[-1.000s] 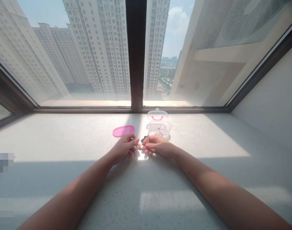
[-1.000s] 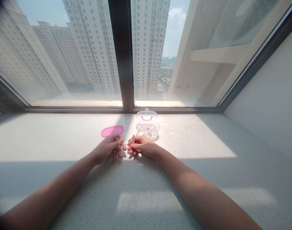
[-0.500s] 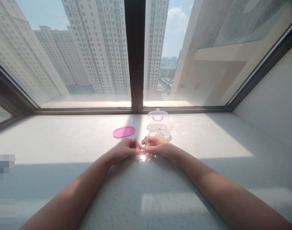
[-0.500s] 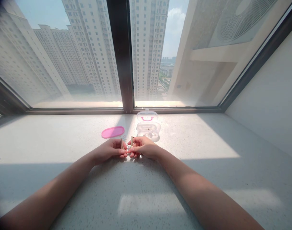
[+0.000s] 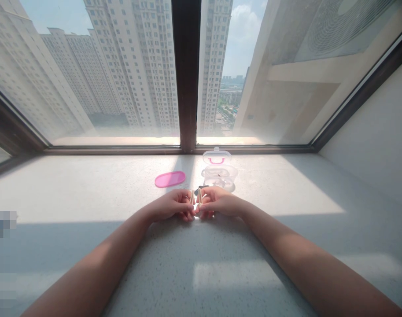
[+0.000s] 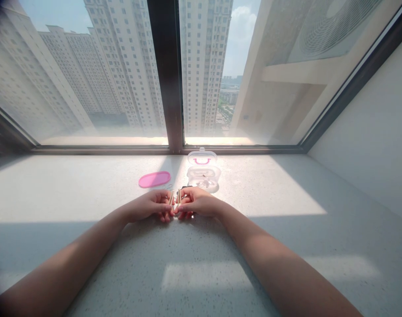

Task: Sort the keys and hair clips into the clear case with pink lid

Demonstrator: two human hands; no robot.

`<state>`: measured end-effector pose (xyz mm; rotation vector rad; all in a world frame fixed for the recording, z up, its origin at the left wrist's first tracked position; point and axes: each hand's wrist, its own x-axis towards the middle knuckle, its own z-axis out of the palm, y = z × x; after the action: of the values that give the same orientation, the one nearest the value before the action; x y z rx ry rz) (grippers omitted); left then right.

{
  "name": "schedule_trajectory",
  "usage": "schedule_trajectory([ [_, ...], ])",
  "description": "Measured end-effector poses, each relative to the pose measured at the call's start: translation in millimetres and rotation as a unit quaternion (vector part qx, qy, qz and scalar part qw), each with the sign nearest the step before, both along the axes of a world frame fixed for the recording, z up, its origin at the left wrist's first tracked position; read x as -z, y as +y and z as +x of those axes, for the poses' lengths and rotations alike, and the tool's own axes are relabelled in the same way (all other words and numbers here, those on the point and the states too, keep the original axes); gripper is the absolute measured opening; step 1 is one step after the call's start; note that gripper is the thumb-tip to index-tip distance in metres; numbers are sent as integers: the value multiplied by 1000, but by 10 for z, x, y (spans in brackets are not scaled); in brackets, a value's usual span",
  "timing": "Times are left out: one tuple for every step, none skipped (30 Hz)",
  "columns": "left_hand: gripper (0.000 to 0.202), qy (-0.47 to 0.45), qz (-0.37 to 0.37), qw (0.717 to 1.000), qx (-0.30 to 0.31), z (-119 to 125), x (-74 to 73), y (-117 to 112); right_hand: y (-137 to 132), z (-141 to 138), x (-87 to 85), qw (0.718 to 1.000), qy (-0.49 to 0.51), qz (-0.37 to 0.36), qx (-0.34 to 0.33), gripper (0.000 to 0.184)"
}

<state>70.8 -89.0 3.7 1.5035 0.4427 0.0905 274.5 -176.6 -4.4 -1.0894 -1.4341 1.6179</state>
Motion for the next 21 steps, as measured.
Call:
schedule_trajectory([
  [28, 1, 8, 1000, 2, 1, 0, -3, 1, 3, 1, 1000, -2, -2, -2, 27],
  [28, 3, 16, 1000, 3, 1, -1, -6, 3, 6, 3, 1000, -4, -5, -3, 28],
  [29, 5, 23, 1000, 3, 1, -2, -8, 5, 8, 5, 1000, -6, -7, -4, 29],
  [29, 6, 28, 1000, 3, 1, -2, -10, 6, 10, 7, 1000, -7, -9, -4, 30],
  [28, 7, 33, 999, 3, 1, -3, -12, 7, 13, 9, 1000, -9, -11, -6, 31],
  [28, 7, 35, 999, 4, 1, -4, -14, 7, 17, 11, 1000, -10, -13, -8, 31],
  [28, 8, 37, 999, 4, 1, -4, -16, 6, 21, 14, 1000, -11, -14, -12, 31],
  [28, 8, 38, 999, 4, 2, -5, -20, 6, 26, 16, 1000, -11, -15, -17, 32],
  [28, 9, 39, 999, 4, 3, -6, -23, 5, 31, 19, 1000, -9, -17, -21, 32],
  [29, 9, 39, 999, 3, 4, -7, -27, 5, 35, 22, 1000, -6, -18, -25, 32],
  [29, 9, 39, 999, 1, 6, -9, -31, 6, 37, 26, 999, -2, -19, -27, 32],
  [29, 8, 39, 999, 0, 7, -11, -35, 7, 39, 30, 999, 2, -20, -29, 32],
  [30, 9, 39, 999, -1, 9, -13, -39, 9, 38, 33, 999, 6, -21, -29, 32],
  [30, 9, 40, 999, -1, 10, -16, -42, 11, 37, 36, 999, 9, -21, -28, 31],
  [30, 10, 43, 999, -1, 10, -18, -44, 13, 34, 38, 999, 10, -19, -26, 31],
  [30, 10, 47, 999, -2, 11, -20, -47, 14, 31, 38, 1000, 11, -17, -22, 31],
  [29, 10, 52, 999, -3, 11, -21, -48, 14, 27, 36, 1000, 10, -16, -17, 30],
  [29, 10, 57, 998, -4, 10, -22, -50, 14, 24, 33, 1000, 9, -14, -14, 30],
  [29, 10, 61, 998, -5, 10, -22, -51, 13, 21, 29, 1000, 6, -14, -11, 30],
  [29, 9, 63, 998, -6, 9, -21, -51, 12, 18, 26, 1000, 3, -14, -9, 30],
  [29, 9, 64, 998, -5, 8, -20, -51, 9, 16, 23, 1000, 0, -14, -9, 30],
])
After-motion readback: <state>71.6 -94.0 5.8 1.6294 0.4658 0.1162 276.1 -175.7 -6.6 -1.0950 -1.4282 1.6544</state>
